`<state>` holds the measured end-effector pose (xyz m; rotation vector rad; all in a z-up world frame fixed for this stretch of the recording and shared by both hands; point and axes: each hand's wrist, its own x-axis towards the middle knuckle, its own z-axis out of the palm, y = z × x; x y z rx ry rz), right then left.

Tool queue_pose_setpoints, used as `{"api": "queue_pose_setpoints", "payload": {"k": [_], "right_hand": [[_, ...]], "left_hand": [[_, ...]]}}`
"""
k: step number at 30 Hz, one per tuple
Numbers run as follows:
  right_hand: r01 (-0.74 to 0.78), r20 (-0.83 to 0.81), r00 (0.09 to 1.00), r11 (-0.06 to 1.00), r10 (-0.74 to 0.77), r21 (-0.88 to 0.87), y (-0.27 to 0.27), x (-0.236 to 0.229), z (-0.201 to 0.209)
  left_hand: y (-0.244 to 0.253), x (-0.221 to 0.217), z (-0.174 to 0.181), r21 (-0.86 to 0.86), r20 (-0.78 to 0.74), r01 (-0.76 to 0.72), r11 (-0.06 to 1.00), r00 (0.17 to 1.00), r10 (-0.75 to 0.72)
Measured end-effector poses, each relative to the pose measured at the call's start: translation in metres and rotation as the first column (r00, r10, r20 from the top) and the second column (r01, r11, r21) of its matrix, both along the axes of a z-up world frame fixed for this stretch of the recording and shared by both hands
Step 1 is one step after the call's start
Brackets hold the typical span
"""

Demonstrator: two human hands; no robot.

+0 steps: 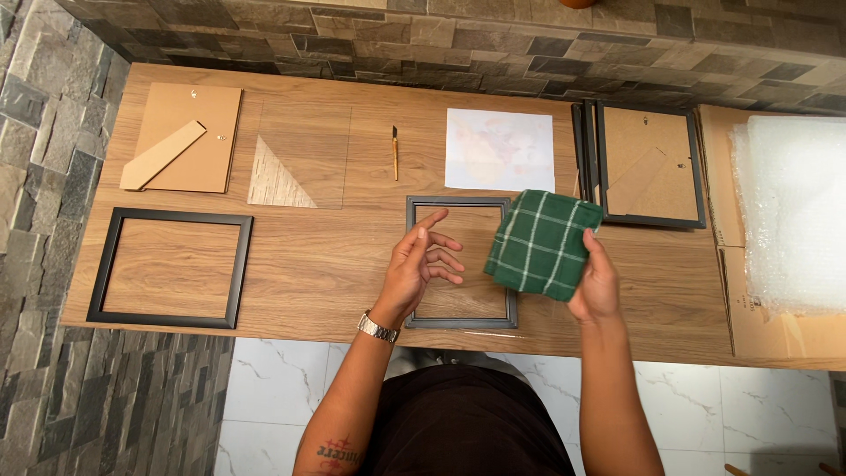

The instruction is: The person wipes a clear glass pane with a green cloth, then wipes the inside of a black picture frame. The person handles the glass and frame on a wooden workbench with other frame parts nearby.

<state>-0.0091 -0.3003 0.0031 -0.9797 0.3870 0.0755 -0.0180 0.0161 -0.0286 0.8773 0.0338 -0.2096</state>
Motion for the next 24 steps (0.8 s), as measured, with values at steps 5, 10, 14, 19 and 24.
{"api": "queue_pose_setpoints", "payload": {"k": [5,10,14,19,24], "right_hand": [[0.249,0.324,0.946,0.684,-0.019,-0.686,-0.006,-0.003,0.047],[0.570,0.533,0.736,0.041,0.417,-0.821,0.047,-0.009,0.095],[0.557,0.264,0.662,-0.224,0.701,-0.800,0.095,-0.018,0.073],[0.627,0.380,0.622,-0.144,0.685,-0.766,0.102,0.027,0.056],[0.575,0.306,0.563,-0.098,0.768,-0.812,0.132,0.006,0.094]], "left_hand": [[-0.008,-0.009,0.005,0.006,0.035,-0.032,0.999,0.999,0.032],[-0.020,-0.015,0.011,0.028,0.050,-0.074,0.997,0.996,0.073],[-0.029,-0.020,0.022,0.081,0.053,-0.099,0.992,0.994,0.095],[-0.033,-0.026,0.014,0.161,0.115,-0.108,0.981,0.989,0.090],[-0.029,-0.019,-0.051,0.123,0.113,-0.132,0.984,0.986,0.119]]}}
